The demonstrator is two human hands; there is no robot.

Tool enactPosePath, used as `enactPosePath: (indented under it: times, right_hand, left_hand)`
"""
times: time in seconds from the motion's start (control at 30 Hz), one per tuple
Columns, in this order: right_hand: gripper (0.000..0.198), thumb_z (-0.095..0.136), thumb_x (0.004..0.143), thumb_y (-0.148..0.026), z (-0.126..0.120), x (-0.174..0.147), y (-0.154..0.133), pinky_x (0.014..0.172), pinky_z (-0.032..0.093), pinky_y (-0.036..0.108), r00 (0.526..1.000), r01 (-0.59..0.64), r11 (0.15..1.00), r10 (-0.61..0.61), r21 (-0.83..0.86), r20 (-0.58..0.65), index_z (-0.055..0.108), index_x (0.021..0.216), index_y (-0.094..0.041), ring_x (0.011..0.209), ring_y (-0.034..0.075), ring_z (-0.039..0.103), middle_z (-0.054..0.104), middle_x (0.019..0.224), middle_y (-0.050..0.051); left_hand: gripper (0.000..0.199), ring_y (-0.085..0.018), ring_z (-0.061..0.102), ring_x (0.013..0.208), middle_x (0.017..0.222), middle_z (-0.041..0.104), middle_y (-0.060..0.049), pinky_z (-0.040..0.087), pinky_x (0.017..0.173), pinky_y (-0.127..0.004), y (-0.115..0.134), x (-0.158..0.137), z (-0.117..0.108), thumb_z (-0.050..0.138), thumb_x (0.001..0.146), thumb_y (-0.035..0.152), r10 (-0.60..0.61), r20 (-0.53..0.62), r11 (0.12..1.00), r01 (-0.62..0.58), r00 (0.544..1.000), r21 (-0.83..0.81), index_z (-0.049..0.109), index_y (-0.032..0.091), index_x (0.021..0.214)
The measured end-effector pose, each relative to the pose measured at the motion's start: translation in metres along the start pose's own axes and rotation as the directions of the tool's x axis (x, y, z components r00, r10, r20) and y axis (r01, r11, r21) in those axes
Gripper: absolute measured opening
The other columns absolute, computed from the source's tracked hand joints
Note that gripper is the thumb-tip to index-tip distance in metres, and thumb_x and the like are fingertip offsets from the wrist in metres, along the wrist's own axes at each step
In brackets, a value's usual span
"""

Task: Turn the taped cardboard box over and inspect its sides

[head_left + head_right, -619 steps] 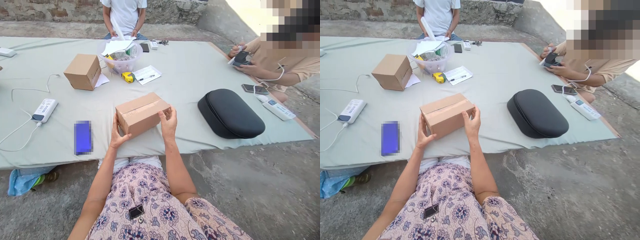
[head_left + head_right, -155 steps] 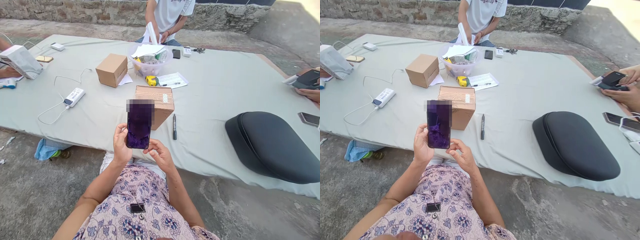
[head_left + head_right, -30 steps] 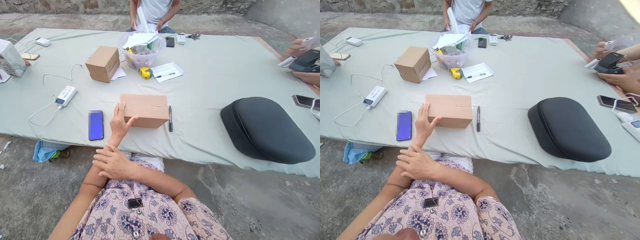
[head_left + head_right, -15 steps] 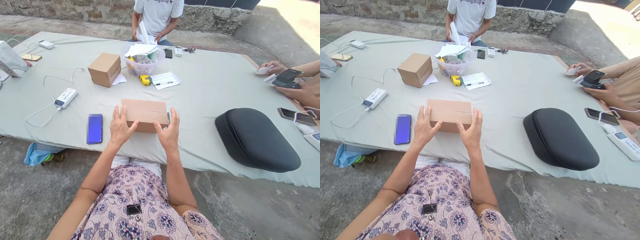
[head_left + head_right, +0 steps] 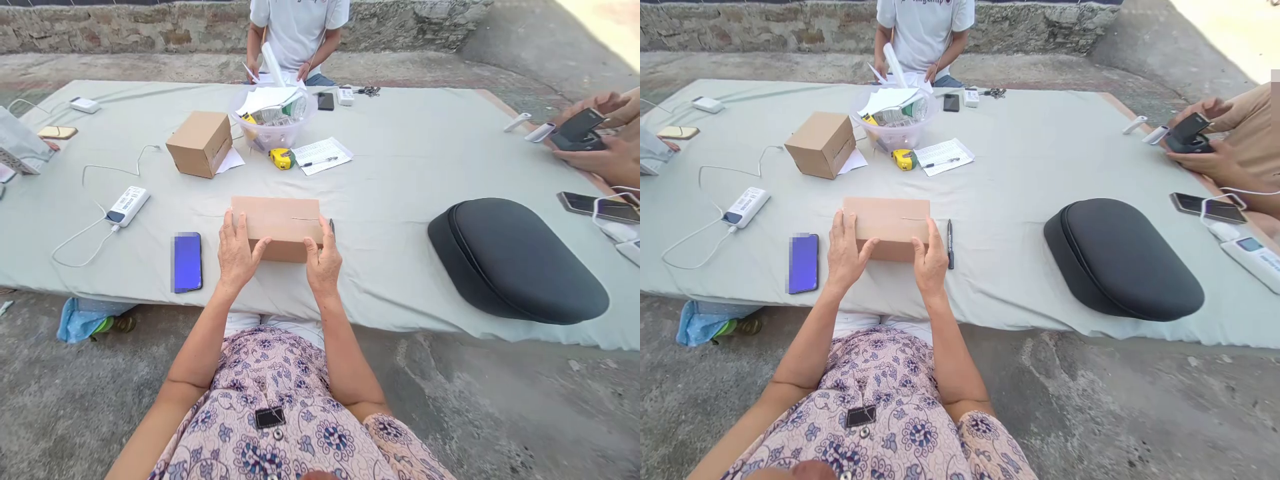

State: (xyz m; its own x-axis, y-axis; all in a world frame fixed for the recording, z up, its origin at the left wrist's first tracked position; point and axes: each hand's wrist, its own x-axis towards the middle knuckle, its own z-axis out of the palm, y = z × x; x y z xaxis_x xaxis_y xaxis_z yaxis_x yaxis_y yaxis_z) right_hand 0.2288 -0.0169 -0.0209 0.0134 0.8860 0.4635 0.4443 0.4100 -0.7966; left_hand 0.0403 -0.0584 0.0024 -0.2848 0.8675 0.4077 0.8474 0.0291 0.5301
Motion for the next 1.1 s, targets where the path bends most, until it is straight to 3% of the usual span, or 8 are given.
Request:
enactPosePath:
  times: [0.27, 0.5, 0.57, 0.67, 0.73, 0.9, 1.0, 1.1]
  right_hand:
    - [0.056, 0.041, 0.099, -0.054, 0.002, -0.009, 0.016, 0.118, 0.042, 0.047, 0.994, -0.093, 0.95, 0.104, 0.298, -0.02, 0.047, 0.146, -0.024, 0.141, 0.023, 0.051, 0.055, 0.15, 0.013]
    - [0.071, 0.062, 0.087, -0.06, -0.013, -0.014, 0.027, 0.09, 0.06, 0.04, 0.993, -0.112, 0.912, 0.091, 0.394, 0.072, 0.046, 0.144, -0.022, 0.117, 0.026, 0.066, 0.062, 0.134, 0.017]
    - [0.083, 0.066, 0.082, -0.065, -0.018, -0.011, 0.031, 0.096, 0.057, 0.043, 0.991, -0.101, 0.929, 0.063, 0.356, 0.117, 0.04, 0.15, -0.025, 0.125, 0.028, 0.061, 0.052, 0.147, 0.018]
    - [0.106, 0.071, 0.074, -0.071, -0.023, -0.004, 0.033, 0.114, 0.044, 0.05, 0.975, -0.086, 0.938, 0.01, 0.336, 0.223, 0.021, 0.158, -0.03, 0.149, 0.03, 0.038, 0.023, 0.167, 0.016]
    - [0.114, 0.071, 0.071, -0.074, -0.024, 0.001, 0.032, 0.121, 0.035, 0.052, 0.951, -0.101, 0.926, -0.017, 0.363, 0.307, 0.014, 0.16, -0.03, 0.153, 0.03, 0.03, 0.018, 0.169, 0.015]
    - [0.109, 0.074, 0.067, -0.075, -0.02, 0.002, 0.027, 0.119, 0.037, 0.052, 0.957, -0.171, 0.923, 0.073, 0.344, 0.281, 0.033, 0.154, -0.025, 0.146, 0.032, 0.041, 0.038, 0.16, 0.017]
    - [0.097, 0.076, 0.067, -0.073, -0.015, -0.005, 0.022, 0.113, 0.044, 0.051, 0.976, -0.171, 0.933, 0.115, 0.316, 0.187, 0.045, 0.145, -0.025, 0.138, 0.031, 0.05, 0.049, 0.151, 0.016]
    - [0.08, 0.073, 0.071, -0.07, -0.012, -0.012, 0.016, 0.106, 0.049, 0.048, 0.981, -0.176, 0.942, 0.145, 0.285, 0.126, 0.053, 0.134, -0.025, 0.128, 0.028, 0.057, 0.058, 0.141, 0.014]
  left_hand:
    - [0.074, -0.038, 0.029, 0.152, 0.161, 0.03, -0.026, 0.031, 0.12, -0.058, -0.009, -0.004, 0.002, 0.043, 0.094, 0.064, 0.054, -0.047, 0.999, -0.054, 0.997, 0.0, 0.044, 0.012, 0.146]
    - [0.057, -0.035, 0.032, 0.151, 0.158, 0.035, -0.024, 0.03, 0.122, -0.056, -0.023, 0.01, -0.012, 0.05, 0.093, 0.049, 0.186, 0.027, 0.982, -0.186, 0.982, -0.023, 0.049, 0.014, 0.139]
    - [0.055, -0.035, 0.032, 0.151, 0.159, 0.034, -0.022, 0.031, 0.121, -0.057, -0.029, 0.016, -0.019, 0.05, 0.093, 0.047, 0.221, 0.076, 0.975, -0.219, 0.972, -0.038, 0.049, 0.017, 0.139]
    - [0.055, -0.035, 0.031, 0.151, 0.16, 0.034, -0.019, 0.031, 0.121, -0.058, -0.036, 0.024, -0.025, 0.05, 0.093, 0.048, 0.257, 0.129, 0.966, -0.253, 0.958, -0.047, 0.049, 0.019, 0.139]
    - [0.056, -0.035, 0.029, 0.152, 0.16, 0.033, -0.019, 0.029, 0.121, -0.058, -0.038, 0.027, -0.026, 0.051, 0.093, 0.05, 0.274, 0.145, 0.962, -0.27, 0.951, -0.046, 0.05, 0.019, 0.14]
    - [0.068, -0.039, 0.024, 0.153, 0.161, 0.027, -0.021, 0.03, 0.12, -0.06, -0.031, 0.024, -0.016, 0.052, 0.091, 0.062, 0.128, 0.026, 0.992, -0.127, 0.991, -0.018, 0.048, 0.02, 0.144]
    - [0.07, -0.035, 0.046, 0.139, 0.147, 0.043, -0.023, 0.044, 0.111, -0.053, -0.018, 0.011, -0.009, 0.048, 0.092, 0.064, -0.026, -0.098, 0.997, 0.019, 0.995, -0.072, 0.044, 0.018, 0.145]
    - [0.067, -0.027, 0.061, 0.118, 0.136, 0.051, -0.021, 0.057, 0.094, -0.043, -0.003, -0.007, -0.007, 0.042, 0.095, 0.063, -0.036, -0.031, 0.98, 0.029, 0.999, -0.198, 0.044, 0.018, 0.144]
